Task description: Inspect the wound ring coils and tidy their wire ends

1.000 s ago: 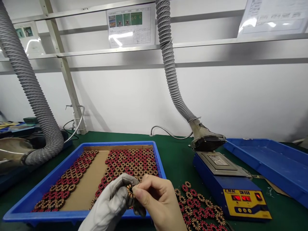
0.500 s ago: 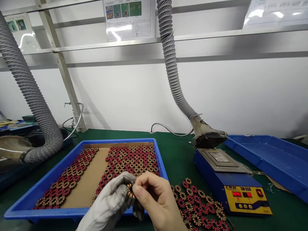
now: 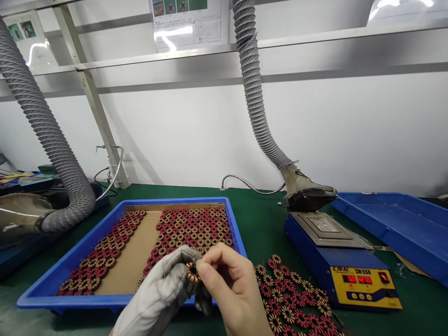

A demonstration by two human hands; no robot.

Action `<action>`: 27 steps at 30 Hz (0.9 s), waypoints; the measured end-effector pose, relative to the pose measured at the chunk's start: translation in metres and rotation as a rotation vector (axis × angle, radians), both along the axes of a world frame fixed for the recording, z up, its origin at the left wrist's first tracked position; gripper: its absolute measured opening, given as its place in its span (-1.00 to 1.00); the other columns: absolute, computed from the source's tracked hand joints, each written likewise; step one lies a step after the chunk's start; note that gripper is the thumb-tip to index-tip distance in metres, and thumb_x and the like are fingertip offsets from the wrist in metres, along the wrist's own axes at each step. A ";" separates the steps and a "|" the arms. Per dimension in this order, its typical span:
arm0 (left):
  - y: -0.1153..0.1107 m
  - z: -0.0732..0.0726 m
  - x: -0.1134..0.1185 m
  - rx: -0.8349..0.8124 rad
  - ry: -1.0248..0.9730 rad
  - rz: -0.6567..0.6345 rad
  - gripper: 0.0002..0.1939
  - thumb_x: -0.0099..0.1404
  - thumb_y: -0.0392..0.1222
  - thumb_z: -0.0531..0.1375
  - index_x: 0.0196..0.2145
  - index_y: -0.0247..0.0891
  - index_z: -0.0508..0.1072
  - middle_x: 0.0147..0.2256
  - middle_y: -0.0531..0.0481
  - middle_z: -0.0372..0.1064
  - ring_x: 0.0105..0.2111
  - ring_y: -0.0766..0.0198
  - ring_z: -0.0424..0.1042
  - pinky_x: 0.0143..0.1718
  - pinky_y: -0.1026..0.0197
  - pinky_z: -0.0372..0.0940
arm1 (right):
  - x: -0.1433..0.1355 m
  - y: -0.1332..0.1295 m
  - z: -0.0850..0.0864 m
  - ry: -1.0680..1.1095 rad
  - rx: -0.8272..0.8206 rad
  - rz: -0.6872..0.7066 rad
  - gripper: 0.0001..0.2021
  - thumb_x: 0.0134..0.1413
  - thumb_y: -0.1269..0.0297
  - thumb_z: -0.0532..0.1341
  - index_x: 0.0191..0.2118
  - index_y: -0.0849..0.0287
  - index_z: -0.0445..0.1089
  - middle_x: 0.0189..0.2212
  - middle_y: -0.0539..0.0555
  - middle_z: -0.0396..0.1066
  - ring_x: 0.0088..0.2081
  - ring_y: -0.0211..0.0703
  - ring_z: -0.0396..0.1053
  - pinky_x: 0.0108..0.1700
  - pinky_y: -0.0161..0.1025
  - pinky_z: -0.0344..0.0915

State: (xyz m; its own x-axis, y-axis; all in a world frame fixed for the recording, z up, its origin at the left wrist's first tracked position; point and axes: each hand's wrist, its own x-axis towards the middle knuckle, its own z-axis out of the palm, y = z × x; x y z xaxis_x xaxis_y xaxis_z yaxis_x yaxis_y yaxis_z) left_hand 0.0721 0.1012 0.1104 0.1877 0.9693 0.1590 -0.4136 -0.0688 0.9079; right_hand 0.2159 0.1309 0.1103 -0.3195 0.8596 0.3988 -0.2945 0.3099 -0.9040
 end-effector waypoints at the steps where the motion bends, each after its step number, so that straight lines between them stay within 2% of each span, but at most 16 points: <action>1: 0.001 0.000 0.000 0.015 0.009 -0.014 -0.61 0.22 0.14 0.28 -0.22 -0.27 0.46 -0.36 0.00 0.26 -0.34 0.29 0.23 -0.23 0.21 0.17 | -0.001 0.000 0.000 0.020 -0.008 -0.035 -0.68 0.21 0.07 0.25 -0.47 0.16 0.34 -0.57 -0.06 0.15 -0.51 -0.28 0.06 -0.48 -0.33 0.03; 5: 0.003 0.001 0.002 -0.013 0.067 0.029 -0.59 0.24 0.15 0.26 -0.20 -0.28 0.47 -0.36 -0.01 0.27 -0.33 0.27 0.25 -0.22 0.21 0.20 | -0.002 -0.002 0.003 0.005 -0.005 -0.197 -0.69 0.25 0.09 0.21 -0.46 0.15 0.33 -0.58 -0.09 0.12 -0.55 -0.30 0.04 -0.54 -0.38 0.05; 8: 0.001 0.003 0.004 -0.042 0.087 0.072 -0.58 0.22 0.15 0.28 -0.19 -0.28 0.46 -0.40 -0.01 0.28 -0.39 0.27 0.27 -0.29 0.22 0.23 | 0.001 -0.004 0.005 0.014 0.088 -0.315 -0.73 0.30 0.12 0.16 -0.42 0.11 0.35 -0.57 -0.08 0.16 -0.55 -0.31 0.10 -0.53 -0.41 0.11; 12: 0.002 0.007 0.006 -0.029 0.067 0.077 -0.46 0.03 0.20 0.39 -0.22 -0.30 0.51 -0.40 -0.05 0.36 -0.44 0.29 0.30 -0.36 0.24 0.27 | 0.003 -0.008 0.007 -0.091 0.176 -0.253 -0.84 0.24 0.18 0.22 -0.33 0.05 0.47 -0.57 -0.07 0.29 -0.55 -0.31 0.20 -0.52 -0.41 0.14; 15: 0.004 0.010 0.007 -0.050 0.053 0.050 -0.37 -0.10 0.23 0.45 -0.23 -0.33 0.56 -0.41 -0.10 0.41 -0.44 0.26 0.35 -0.37 0.23 0.31 | 0.004 -0.009 0.008 -0.106 0.182 -0.212 -0.83 0.22 0.20 0.24 -0.39 0.08 0.49 -0.56 -0.05 0.35 -0.55 -0.30 0.23 -0.51 -0.38 0.14; 18: 0.001 0.014 0.011 -0.070 -0.035 0.074 -0.45 -0.06 0.18 0.45 -0.26 -0.33 0.58 -0.43 -0.06 0.43 -0.47 0.32 0.37 -0.39 0.29 0.30 | 0.008 -0.008 0.011 -0.148 0.154 -0.161 -0.73 0.23 0.15 0.20 -0.47 0.12 0.40 -0.58 -0.06 0.29 -0.54 -0.28 0.21 -0.49 -0.37 0.14; 21: -0.004 0.016 0.013 -0.033 -0.148 0.128 -0.54 -0.04 0.11 0.47 -0.30 -0.28 0.55 -0.26 -0.06 0.47 -0.54 0.45 0.36 -0.48 0.37 0.23 | 0.015 -0.007 0.013 -0.331 0.127 -0.134 -0.74 0.19 0.19 0.19 -0.51 0.15 0.34 -0.58 -0.05 0.27 -0.50 -0.25 0.21 -0.42 -0.33 0.15; 23: -0.007 0.014 0.012 0.011 -0.196 0.097 -0.56 0.02 0.14 0.43 -0.28 -0.22 0.49 -0.19 -0.03 0.46 -0.63 0.54 0.29 -0.58 0.40 0.13 | 0.019 -0.005 0.015 -0.437 0.120 -0.137 -0.76 0.14 0.24 0.20 -0.53 0.16 0.32 -0.57 -0.04 0.29 -0.47 -0.22 0.22 -0.38 -0.30 0.16; 25: -0.007 0.011 0.008 0.027 -0.160 0.043 -0.52 0.07 0.22 0.37 -0.26 -0.20 0.44 -0.26 -0.03 0.46 -0.68 0.52 0.26 -0.63 0.40 0.09 | 0.021 -0.003 0.016 -0.443 0.099 -0.137 -0.73 0.16 0.22 0.18 -0.54 0.16 0.31 -0.58 -0.04 0.27 -0.49 -0.21 0.21 -0.41 -0.30 0.15; 27: -0.006 0.006 0.003 0.019 -0.076 0.018 -0.45 0.04 0.28 0.36 -0.26 -0.25 0.43 -0.33 -0.08 0.45 -0.59 0.38 0.33 -0.58 0.34 0.19 | 0.021 -0.001 0.017 -0.372 0.119 -0.158 -0.71 0.23 0.14 0.15 -0.47 0.15 0.38 -0.55 -0.02 0.26 -0.49 -0.20 0.21 -0.43 -0.29 0.15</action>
State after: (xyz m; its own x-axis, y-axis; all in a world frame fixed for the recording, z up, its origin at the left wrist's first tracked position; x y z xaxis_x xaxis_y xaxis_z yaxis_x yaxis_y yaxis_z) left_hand 0.0755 0.0952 0.1165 0.1570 0.9691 0.1904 -0.4801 -0.0936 0.8722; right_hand 0.2369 0.1298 0.1275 -0.3285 0.8644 0.3807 0.1048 0.4340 -0.8948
